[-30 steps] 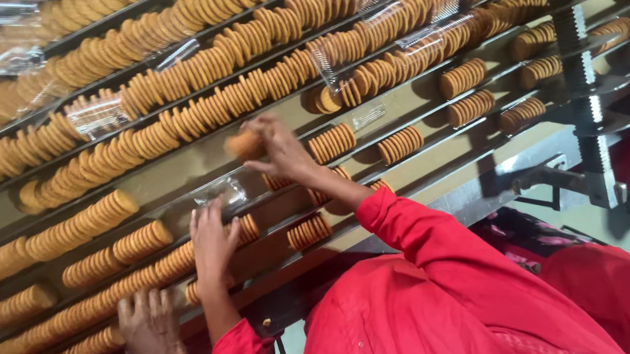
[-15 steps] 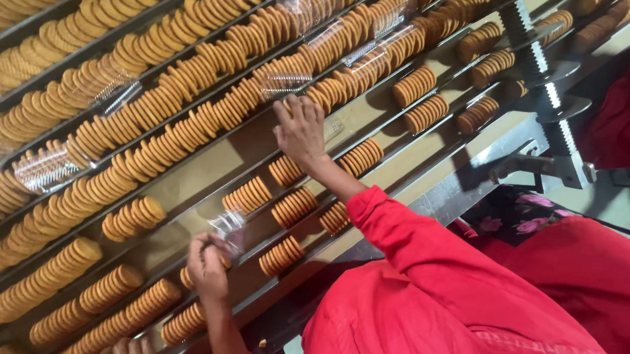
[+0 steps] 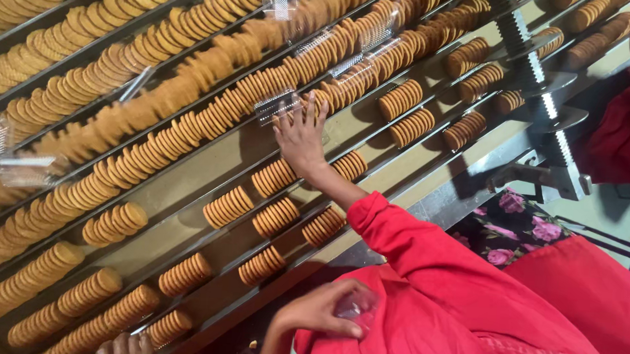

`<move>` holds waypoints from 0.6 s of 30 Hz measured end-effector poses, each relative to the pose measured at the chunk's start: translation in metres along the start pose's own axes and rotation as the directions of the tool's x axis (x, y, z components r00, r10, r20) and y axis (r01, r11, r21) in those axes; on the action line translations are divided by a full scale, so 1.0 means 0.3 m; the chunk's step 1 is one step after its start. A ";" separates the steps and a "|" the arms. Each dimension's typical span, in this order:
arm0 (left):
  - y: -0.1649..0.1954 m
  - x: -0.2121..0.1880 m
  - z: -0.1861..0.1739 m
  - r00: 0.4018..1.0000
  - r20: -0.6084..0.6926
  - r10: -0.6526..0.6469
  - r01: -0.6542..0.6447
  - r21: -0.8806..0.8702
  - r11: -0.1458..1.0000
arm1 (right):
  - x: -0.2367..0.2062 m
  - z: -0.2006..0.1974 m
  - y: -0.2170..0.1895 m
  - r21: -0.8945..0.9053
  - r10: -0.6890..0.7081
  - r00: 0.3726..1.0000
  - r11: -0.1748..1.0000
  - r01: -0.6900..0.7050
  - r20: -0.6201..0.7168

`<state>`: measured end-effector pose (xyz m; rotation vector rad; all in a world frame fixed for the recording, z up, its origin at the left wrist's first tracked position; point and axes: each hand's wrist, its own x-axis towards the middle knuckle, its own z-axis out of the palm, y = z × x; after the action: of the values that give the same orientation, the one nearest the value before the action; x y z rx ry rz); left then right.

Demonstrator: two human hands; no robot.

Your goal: The person repeatedly picks stacks of round cookies from a multi-tiered metal rack and places them into clear plastic clamshell containers. The person works continuously along the rack, filling containers and moving to the next section.

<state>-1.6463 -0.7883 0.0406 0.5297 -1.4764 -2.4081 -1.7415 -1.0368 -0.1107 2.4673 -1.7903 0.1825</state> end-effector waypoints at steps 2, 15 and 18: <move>0.023 -0.048 -0.041 0.978 -0.199 -0.062 0.003 -0.284 0.959 | 0.008 0.003 0.049 0.069 -0.040 0.995 0.997 0.046 -0.091; -0.100 -0.029 -0.257 0.526 -0.835 -0.162 -0.665 -0.522 0.534 | 0.105 -0.056 0.160 0.433 0.094 0.993 0.894 -0.113 0.065; -0.091 0.031 -0.333 0.516 -0.852 -0.087 -0.655 -0.458 0.601 | 0.131 -0.162 0.194 0.556 0.103 0.985 0.815 -0.163 0.138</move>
<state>-1.6117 -0.8594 -0.0269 0.8738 -0.0628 -1.7382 -1.7870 -1.0849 -0.0567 2.7545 -2.2182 0.7136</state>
